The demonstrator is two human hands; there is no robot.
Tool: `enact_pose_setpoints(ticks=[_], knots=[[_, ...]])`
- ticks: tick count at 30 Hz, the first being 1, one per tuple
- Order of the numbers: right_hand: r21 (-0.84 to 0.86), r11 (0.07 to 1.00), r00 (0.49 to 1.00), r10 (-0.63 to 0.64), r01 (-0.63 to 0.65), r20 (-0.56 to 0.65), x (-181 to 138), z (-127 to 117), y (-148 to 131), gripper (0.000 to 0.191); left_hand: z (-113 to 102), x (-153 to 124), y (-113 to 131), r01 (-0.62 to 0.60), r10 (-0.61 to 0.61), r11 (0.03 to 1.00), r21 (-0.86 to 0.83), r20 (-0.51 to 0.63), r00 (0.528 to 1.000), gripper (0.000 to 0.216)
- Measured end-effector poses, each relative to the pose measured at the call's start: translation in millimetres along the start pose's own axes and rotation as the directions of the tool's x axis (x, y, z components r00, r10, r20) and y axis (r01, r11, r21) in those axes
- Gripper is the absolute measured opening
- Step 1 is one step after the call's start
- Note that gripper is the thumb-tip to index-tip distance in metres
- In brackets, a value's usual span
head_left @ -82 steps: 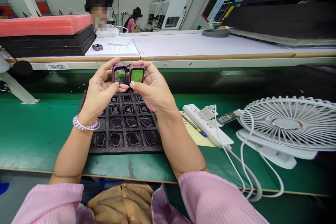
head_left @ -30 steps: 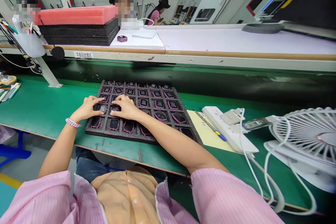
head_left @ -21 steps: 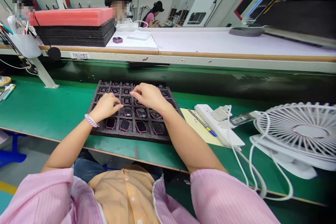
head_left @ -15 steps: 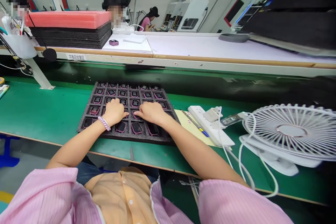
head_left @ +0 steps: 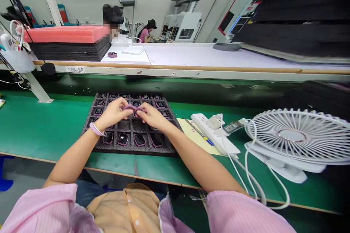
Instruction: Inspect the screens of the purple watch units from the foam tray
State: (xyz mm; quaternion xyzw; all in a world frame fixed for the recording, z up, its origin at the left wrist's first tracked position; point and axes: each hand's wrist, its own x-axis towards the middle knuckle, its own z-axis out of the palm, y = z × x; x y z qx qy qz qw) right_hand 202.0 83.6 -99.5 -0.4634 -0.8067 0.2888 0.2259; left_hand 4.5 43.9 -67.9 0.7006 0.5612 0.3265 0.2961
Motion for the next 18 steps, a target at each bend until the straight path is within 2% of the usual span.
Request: enact_pose_setpoints(ticks=[1, 2, 3, 5, 6, 8, 11, 14, 18], knots=[[0.146, 0.989, 1.000, -0.017, 0.020, -0.020, 7.6, -5.4, -1.2, 0.010, -8.3, 6.5, 5.6, -0.014, 0.009, 0.964, -0.264, -0.018, 1.000, 0.024], [0.335, 0.941, 0.999, -0.026, 0.038, -0.039, 16.0, -10.7, -3.7, 0.014, -16.3, 13.3, 12.0, -0.033, 0.016, 0.875, -0.482, -0.039, 0.999, 0.031], [0.539, 0.841, 0.998, -0.026, 0.051, -0.054, 24.5, -15.7, -7.5, 0.021, -23.3, 19.8, 19.0, -0.048, 0.010, 0.768, -0.639, -0.063, 0.998, 0.037], [0.847, 0.528, 0.998, -0.006, 0.055, -0.061, 39.7, -24.4, -18.7, 0.032, -33.3, 30.4, 33.1, -0.066, -0.021, 0.618, -0.784, -0.100, 0.995, 0.042], [0.918, 0.394, 0.999, 0.000, 0.049, -0.053, 45.3, -28.0, -25.6, 0.032, -36.1, 33.9, 39.5, -0.065, -0.039, 0.579, -0.813, -0.108, 0.993, 0.041], [0.959, 0.276, 0.998, -0.018, 0.057, -0.055, 50.5, -33.9, -39.8, 0.023, -37.9, 37.3, 49.4, -0.071, -0.052, 0.562, -0.824, -0.122, 0.991, 0.037], [0.965, 0.231, 0.989, -0.104, 0.125, -0.103, 44.4, -40.5, -55.0, 0.022, -34.9, 36.5, 55.0, -0.139, -0.018, 0.617, -0.775, -0.190, 0.982, 0.031], [0.948, 0.245, 0.971, -0.177, 0.204, -0.164, 31.6, -43.6, -58.2, 0.040, -29.5, 34.3, 51.4, -0.234, 0.034, 0.706, -0.668, -0.298, 0.954, 0.024], [0.932, 0.257, 0.955, -0.218, 0.255, -0.202, 24.3, -43.6, -50.9, 0.058, -21.8, 34.0, 40.7, -0.306, 0.104, 0.847, -0.435, -0.429, 0.897, 0.034]])
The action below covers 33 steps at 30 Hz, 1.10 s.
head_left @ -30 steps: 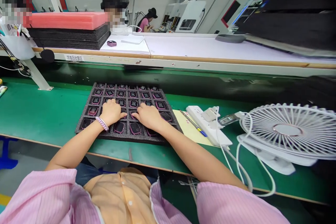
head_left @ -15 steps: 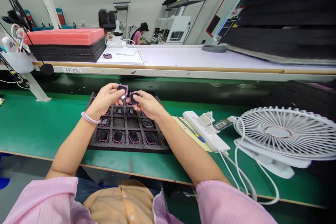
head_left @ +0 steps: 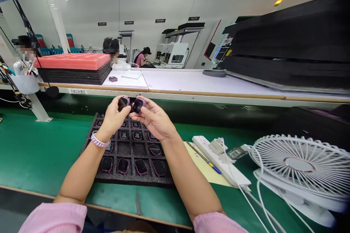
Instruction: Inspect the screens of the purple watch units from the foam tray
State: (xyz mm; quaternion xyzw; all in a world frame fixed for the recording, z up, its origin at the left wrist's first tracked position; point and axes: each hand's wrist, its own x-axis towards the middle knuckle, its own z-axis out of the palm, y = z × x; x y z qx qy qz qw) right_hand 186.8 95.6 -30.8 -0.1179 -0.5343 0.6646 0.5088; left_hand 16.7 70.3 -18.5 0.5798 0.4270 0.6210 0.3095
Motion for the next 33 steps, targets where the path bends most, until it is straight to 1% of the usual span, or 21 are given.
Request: enact_pose_setpoints(ticks=[3, 5, 9, 14, 16, 19, 21, 26, 29, 33], knots=[[0.018, 1.000, 1.000, 0.017, -0.017, 0.018, 1.5, -6.6, 0.9, 0.061, 0.1, -2.4, -8.4, -0.037, 0.036, 0.997, 0.064, 0.027, 0.999, 0.041], [0.023, 0.999, 0.999, 0.041, -0.041, 0.031, 3.4, -10.0, -0.1, 0.060, -0.2, -3.1, -12.2, -0.024, 0.021, 0.998, 0.061, 0.057, 0.998, 0.047], [0.041, 0.997, 0.998, 0.064, -0.065, 0.018, 4.6, -12.8, -3.6, 0.054, -2.2, -2.2, -14.5, 0.024, -0.027, 0.999, 0.040, 0.064, 0.998, 0.053], [0.093, 0.990, 0.994, 0.104, -0.106, 0.030, 4.3, -9.3, -2.6, 0.052, -5.0, -1.8, -9.1, 0.024, -0.023, 1.000, -0.006, 0.062, 0.998, 0.050], [0.114, 0.989, 0.995, 0.094, -0.097, 0.036, 4.1, -6.5, -1.0, 0.051, -5.9, -3.0, -5.2, 0.040, -0.037, 0.998, -0.041, 0.068, 0.997, 0.052], [0.113, 0.991, 0.997, 0.071, -0.072, 0.013, 3.5, -2.7, 1.1, 0.049, -6.7, -5.9, 0.8, 0.062, -0.054, 0.995, -0.075, 0.104, 0.993, 0.057], [0.089, 0.994, 0.998, 0.055, -0.055, 0.007, 2.7, -1.1, 1.9, 0.051, -6.8, -8.2, 3.8, 0.032, -0.025, 0.997, -0.063, 0.114, 0.993, 0.059], [0.044, 0.999, 0.999, 0.021, -0.023, 0.041, -1.2, 2.4, 0.8, 0.060, -5.8, -12.9, 6.8, -0.132, 0.128, 0.989, 0.062, 0.074, 0.989, 0.056], [0.046, 0.999, 0.999, 0.013, -0.016, 0.051, -3.6, 5.0, -0.6, 0.061, -4.4, -14.2, 7.7, -0.159, 0.153, 0.982, 0.104, 0.066, 0.986, 0.054], [0.077, 0.997, 0.996, -0.008, 0.001, 0.083, -5.0, 6.6, -2.0, 0.058, -2.6, -15.3, 8.5, -0.169, 0.161, 0.982, 0.090, 0.082, 0.983, 0.053]])
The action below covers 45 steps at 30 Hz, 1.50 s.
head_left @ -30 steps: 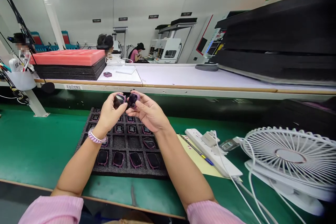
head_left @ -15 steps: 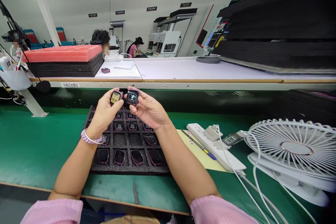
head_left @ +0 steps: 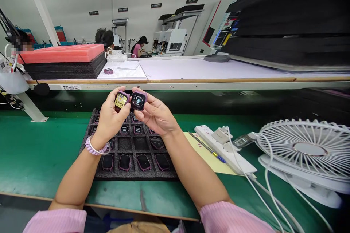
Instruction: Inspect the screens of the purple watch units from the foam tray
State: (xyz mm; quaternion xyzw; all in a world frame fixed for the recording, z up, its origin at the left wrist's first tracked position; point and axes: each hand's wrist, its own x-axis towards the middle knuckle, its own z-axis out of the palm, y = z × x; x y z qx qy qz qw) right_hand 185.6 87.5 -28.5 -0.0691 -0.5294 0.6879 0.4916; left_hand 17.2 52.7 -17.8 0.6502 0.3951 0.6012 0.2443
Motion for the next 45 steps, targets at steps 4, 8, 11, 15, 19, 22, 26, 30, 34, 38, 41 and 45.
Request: enact_pose_setpoints(ticks=[4, 8, 11, 15, 19, 22, 26, 30, 34, 38, 41, 45], knots=[[0.002, 1.000, 1.000, -0.013, 0.013, -0.002, -0.8, 1.2, -0.8, 0.056, 1.4, -1.0, -0.6, -0.003, 0.003, 1.000, 0.006, 0.003, 1.000, 0.051], [-0.018, 1.000, 1.000, -0.018, 0.018, -0.017, -2.1, 3.3, -1.1, 0.057, 3.3, -2.2, -1.2, -0.014, 0.014, 1.000, 0.024, -0.002, 1.000, 0.052], [0.010, 1.000, 1.000, -0.019, 0.019, 0.004, -2.4, 3.3, -1.3, 0.056, 4.5, -2.7, -1.0, -0.008, 0.008, 1.000, -0.014, -0.003, 1.000, 0.055], [0.023, 0.999, 0.999, -0.024, 0.023, 0.031, -1.4, -0.3, -0.5, 0.056, 4.3, -1.9, -2.5, -0.038, 0.038, 0.997, -0.066, 0.006, 0.999, 0.054], [0.050, 0.998, 0.997, -0.032, 0.029, 0.065, -0.5, -3.8, 1.0, 0.054, 4.0, -1.1, -5.1, -0.080, 0.081, 0.994, -0.079, 0.014, 0.997, 0.053], [0.045, 0.999, 0.998, -0.024, 0.021, 0.059, -0.5, -4.8, 1.4, 0.055, 4.4, -1.3, -5.5, -0.072, 0.073, 0.992, -0.106, 0.011, 0.997, 0.054], [0.007, 1.000, 0.998, -0.025, 0.025, 0.051, -1.0, -5.0, 1.0, 0.053, 3.8, -1.6, -4.2, -0.066, 0.068, 0.992, -0.105, 0.013, 0.998, 0.054], [0.021, 0.999, 0.997, -0.034, 0.032, 0.063, -1.2, -3.9, 0.8, 0.053, 2.6, -1.8, -2.9, -0.079, 0.081, 0.994, -0.080, 0.018, 0.997, 0.054], [0.077, 0.996, 0.995, -0.041, 0.034, 0.086, -0.7, -2.8, 1.0, 0.052, 2.8, -2.2, -2.7, -0.064, 0.067, 0.994, -0.092, 0.028, 0.997, 0.057], [0.045, 0.999, 0.997, -0.032, 0.029, 0.068, -0.6, -3.7, 1.3, 0.055, 2.5, -2.2, -4.8, -0.074, 0.076, 0.995, -0.068, 0.034, 0.997, 0.056], [0.005, 1.000, 0.998, -0.022, 0.022, 0.050, -0.8, -4.8, 1.5, 0.056, 1.7, -2.2, -6.4, -0.101, 0.102, 0.994, -0.030, 0.026, 0.994, 0.054], [0.018, 1.000, 0.998, -0.019, 0.018, 0.054, -0.8, -4.9, 1.2, 0.055, 1.5, -2.7, -6.2, -0.095, 0.097, 0.995, -0.037, 0.037, 0.995, 0.056]])
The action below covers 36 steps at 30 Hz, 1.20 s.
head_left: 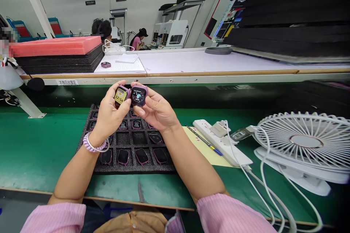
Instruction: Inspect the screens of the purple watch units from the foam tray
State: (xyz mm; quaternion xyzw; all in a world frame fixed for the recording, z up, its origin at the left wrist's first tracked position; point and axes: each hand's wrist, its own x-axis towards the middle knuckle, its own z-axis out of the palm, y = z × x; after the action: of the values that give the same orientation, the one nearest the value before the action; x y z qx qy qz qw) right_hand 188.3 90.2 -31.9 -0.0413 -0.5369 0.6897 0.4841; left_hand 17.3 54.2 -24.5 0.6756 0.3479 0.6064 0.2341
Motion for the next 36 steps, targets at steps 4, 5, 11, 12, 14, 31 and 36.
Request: enact_pose_setpoints(ticks=[4, 5, 11, 12, 14, 31, 36], knots=[[0.029, 0.999, 1.000, -0.014, 0.013, 0.028, -0.1, 1.0, -0.5, 0.054, 0.3, -0.4, 0.6, 0.006, -0.006, 1.000, -0.002, 0.002, 1.000, 0.057], [0.031, 0.999, 0.999, -0.015, 0.014, 0.032, -0.3, 1.2, -0.5, 0.054, 0.1, -0.4, 0.3, -0.002, 0.002, 1.000, 0.003, 0.002, 1.000, 0.057], [0.044, 0.999, 1.000, -0.002, 0.001, 0.028, -1.6, 2.5, -1.2, 0.054, -1.8, -0.6, -2.4, -0.032, 0.032, 0.999, 0.041, 0.003, 0.999, 0.056], [0.041, 0.999, 1.000, -0.002, 0.001, 0.027, -1.5, 2.7, -1.5, 0.054, -1.7, -0.5, -2.4, -0.029, 0.029, 0.999, 0.037, 0.004, 1.000, 0.057], [0.044, 0.999, 1.000, -0.002, 0.000, 0.028, -1.1, 3.1, -2.2, 0.055, -1.1, -0.4, -1.7, -0.021, 0.020, 1.000, 0.022, 0.008, 1.000, 0.058], [0.013, 1.000, 1.000, -0.013, 0.013, 0.011, -1.5, 3.2, -2.8, 0.058, 1.0, -0.9, 3.6, 0.020, -0.019, 0.999, -0.039, 0.014, 1.000, 0.061], [-0.001, 1.000, 1.000, -0.022, 0.022, 0.012, -1.7, 2.5, -2.6, 0.059, 0.9, -1.3, 4.5, 0.018, -0.017, 0.999, -0.038, 0.017, 1.000, 0.062]])
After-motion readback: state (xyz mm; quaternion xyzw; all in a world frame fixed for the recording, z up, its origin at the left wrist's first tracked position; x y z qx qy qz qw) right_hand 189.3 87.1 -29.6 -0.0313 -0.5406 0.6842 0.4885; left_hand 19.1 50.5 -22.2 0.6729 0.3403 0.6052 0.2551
